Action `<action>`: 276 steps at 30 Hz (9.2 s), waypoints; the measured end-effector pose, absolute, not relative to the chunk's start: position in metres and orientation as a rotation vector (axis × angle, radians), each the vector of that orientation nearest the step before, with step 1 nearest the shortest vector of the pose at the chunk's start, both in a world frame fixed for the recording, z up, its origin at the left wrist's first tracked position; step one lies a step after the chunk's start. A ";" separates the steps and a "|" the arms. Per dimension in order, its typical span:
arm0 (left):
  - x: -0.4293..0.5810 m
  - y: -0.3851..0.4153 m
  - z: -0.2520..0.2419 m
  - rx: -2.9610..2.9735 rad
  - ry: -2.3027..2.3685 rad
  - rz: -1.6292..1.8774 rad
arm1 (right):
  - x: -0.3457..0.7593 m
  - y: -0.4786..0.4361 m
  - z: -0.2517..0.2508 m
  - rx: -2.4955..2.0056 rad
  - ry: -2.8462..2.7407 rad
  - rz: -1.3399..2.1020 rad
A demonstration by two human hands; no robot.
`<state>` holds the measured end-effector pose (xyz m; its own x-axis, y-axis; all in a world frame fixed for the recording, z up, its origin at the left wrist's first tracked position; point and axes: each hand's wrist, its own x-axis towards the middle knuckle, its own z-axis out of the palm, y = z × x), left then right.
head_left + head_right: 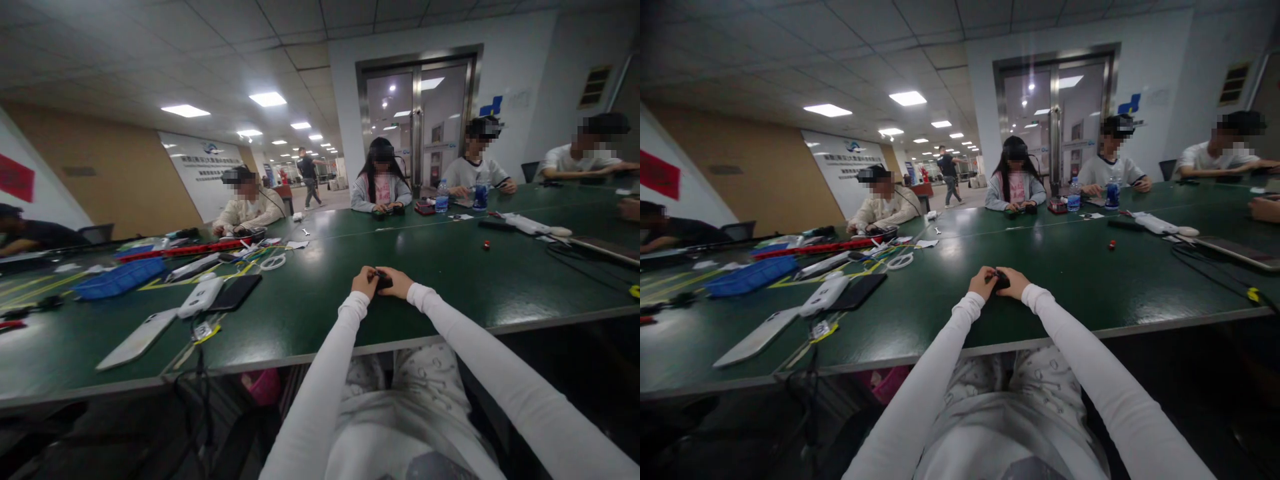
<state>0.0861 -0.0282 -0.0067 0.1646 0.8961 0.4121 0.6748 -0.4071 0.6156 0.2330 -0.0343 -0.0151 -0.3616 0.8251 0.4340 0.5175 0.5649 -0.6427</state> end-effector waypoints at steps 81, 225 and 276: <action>0.072 -0.022 -0.005 2.345 1.613 1.083 | 0.239 -0.018 -0.023 -1.189 -1.702 0.660; 0.057 -0.024 -0.012 2.345 1.511 1.012 | 0.242 -0.027 -0.028 -1.089 -2.030 0.745; 0.084 -0.038 -0.004 2.532 1.427 0.913 | 0.242 -0.023 -0.026 -1.126 -1.923 0.710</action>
<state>0.0838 -0.0382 -0.0039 0.3830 0.8052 0.4527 0.7483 -0.5578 0.3590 0.2420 -0.0226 -0.0262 -0.3018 0.8892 0.3439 0.4520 0.4510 -0.7696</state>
